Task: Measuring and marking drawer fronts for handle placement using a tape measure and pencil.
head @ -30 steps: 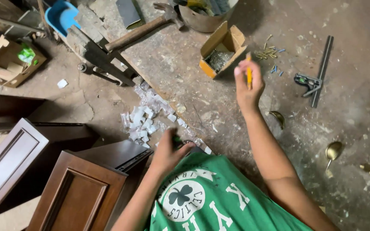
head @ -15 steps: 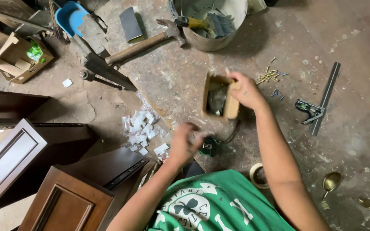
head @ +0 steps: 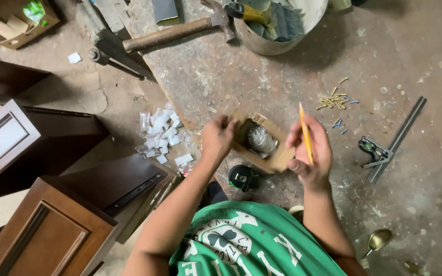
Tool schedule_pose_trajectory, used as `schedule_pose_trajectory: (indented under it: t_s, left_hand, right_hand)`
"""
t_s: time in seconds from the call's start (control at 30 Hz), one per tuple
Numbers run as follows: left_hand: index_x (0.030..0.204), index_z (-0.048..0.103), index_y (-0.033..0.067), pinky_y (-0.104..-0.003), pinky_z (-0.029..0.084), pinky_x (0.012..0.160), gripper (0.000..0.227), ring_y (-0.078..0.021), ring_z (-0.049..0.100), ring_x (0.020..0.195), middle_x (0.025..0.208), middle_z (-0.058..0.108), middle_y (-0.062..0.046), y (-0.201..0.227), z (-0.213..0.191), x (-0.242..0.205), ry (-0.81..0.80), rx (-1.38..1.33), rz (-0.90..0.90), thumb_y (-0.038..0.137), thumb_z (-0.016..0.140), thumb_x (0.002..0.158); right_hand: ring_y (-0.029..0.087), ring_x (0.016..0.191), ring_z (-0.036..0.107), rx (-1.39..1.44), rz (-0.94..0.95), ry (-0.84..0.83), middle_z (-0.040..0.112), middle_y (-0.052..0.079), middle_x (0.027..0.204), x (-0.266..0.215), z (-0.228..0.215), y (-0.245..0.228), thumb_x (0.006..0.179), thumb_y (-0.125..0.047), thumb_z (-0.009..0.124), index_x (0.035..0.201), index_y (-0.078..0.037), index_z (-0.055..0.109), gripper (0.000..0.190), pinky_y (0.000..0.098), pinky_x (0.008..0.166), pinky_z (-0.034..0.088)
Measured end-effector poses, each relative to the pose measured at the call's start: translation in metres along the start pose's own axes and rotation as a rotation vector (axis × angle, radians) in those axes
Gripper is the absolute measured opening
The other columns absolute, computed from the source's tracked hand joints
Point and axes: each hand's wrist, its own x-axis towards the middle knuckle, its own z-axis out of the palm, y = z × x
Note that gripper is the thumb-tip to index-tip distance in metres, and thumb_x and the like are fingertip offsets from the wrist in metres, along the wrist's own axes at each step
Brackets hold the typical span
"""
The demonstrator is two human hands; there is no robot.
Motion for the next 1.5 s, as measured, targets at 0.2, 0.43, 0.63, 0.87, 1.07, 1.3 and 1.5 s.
schedule_pose_trajectory:
  t_s: [0.2, 0.43, 0.63, 0.87, 1.07, 1.3, 1.5]
  left_hand:
    - [0.110, 0.057, 0.0056, -0.053, 0.053, 0.074, 0.037, -0.0464, 0.069, 0.088, 0.088, 0.065, -0.022, 0.009, -0.014, -0.043, -0.052, -0.184, -0.158, 0.027, 0.076, 0.086]
    - [0.120, 0.074, 0.0116, -0.043, 0.056, 0.094, 0.032, -0.0258, 0.072, 0.105, 0.100, 0.078, -0.014, 0.009, 0.020, 0.027, -0.188, -0.572, -0.029, 0.037, 0.061, 0.104]
    - [0.117, 0.076, 0.0024, -0.039, 0.057, 0.088, 0.031, -0.0214, 0.071, 0.092, 0.094, 0.076, -0.017, 0.000, 0.035, 0.029, -0.141, -0.879, -0.160, 0.029, 0.065, 0.104]
    - [0.117, 0.075, 0.0030, -0.033, 0.056, 0.088, 0.027, -0.0139, 0.067, 0.091, 0.090, 0.076, -0.012, -0.023, 0.052, 0.036, -0.127, -1.001, -0.131, 0.025, 0.065, 0.106]
    - [0.116, 0.075, 0.0004, -0.033, 0.057, 0.086, 0.028, -0.0155, 0.067, 0.088, 0.086, 0.073, -0.010, -0.001, 0.037, 0.027, -0.110, -1.026, -0.146, 0.024, 0.064, 0.105]
    - [0.117, 0.075, 0.0020, -0.033, 0.058, 0.085, 0.026, -0.0140, 0.067, 0.089, 0.087, 0.074, -0.011, -0.003, 0.040, 0.028, -0.104, -1.014, -0.142, 0.023, 0.064, 0.105]
    - [0.116, 0.074, 0.0003, -0.032, 0.058, 0.082, 0.027, -0.0155, 0.069, 0.084, 0.086, 0.073, -0.009, -0.009, 0.046, 0.031, -0.108, -1.026, -0.169, 0.023, 0.065, 0.104]
  right_hand:
    - [0.021, 0.044, 0.056, -0.268, -0.143, 0.393, 0.058, 0.017, 0.062, -0.009, 0.022, 0.025, 0.097, -0.006, 0.061, 0.091, 0.007, 0.062, 0.014, 0.0291, 0.048, 0.050]
    - [0.035, 0.080, 0.074, -0.748, -0.383, 0.083, 0.074, 0.022, 0.096, 0.044, 0.033, 0.015, 0.086, -0.003, 0.073, 0.095, 0.002, 0.071, 0.010, 0.0378, 0.071, 0.059]
    - [0.034, 0.081, 0.074, -0.926, -0.501, 0.044, 0.075, 0.017, 0.094, 0.041, 0.022, 0.052, 0.086, -0.003, 0.071, 0.091, -0.002, 0.070, 0.005, 0.0374, 0.071, 0.061]
    - [0.040, 0.073, 0.069, -0.834, -0.637, 0.025, 0.069, 0.020, 0.086, 0.050, 0.024, 0.062, 0.091, 0.001, 0.067, 0.090, 0.004, 0.067, 0.003, 0.0413, 0.066, 0.058]
    - [0.035, 0.070, 0.067, -0.845, -0.746, 0.007, 0.067, 0.017, 0.082, 0.054, 0.023, 0.076, 0.089, 0.004, 0.065, 0.087, 0.004, 0.067, 0.003, 0.0387, 0.068, 0.059]
    - [0.039, 0.073, 0.069, -0.835, -0.696, 0.016, 0.067, 0.020, 0.082, 0.046, 0.022, 0.065, 0.088, 0.005, 0.065, 0.086, 0.006, 0.066, 0.003, 0.0419, 0.069, 0.060]
    - [0.038, 0.074, 0.071, -0.870, -0.600, 0.091, 0.069, 0.019, 0.085, 0.042, 0.014, 0.068, 0.092, 0.003, 0.065, 0.090, 0.004, 0.066, 0.002, 0.0413, 0.067, 0.059]
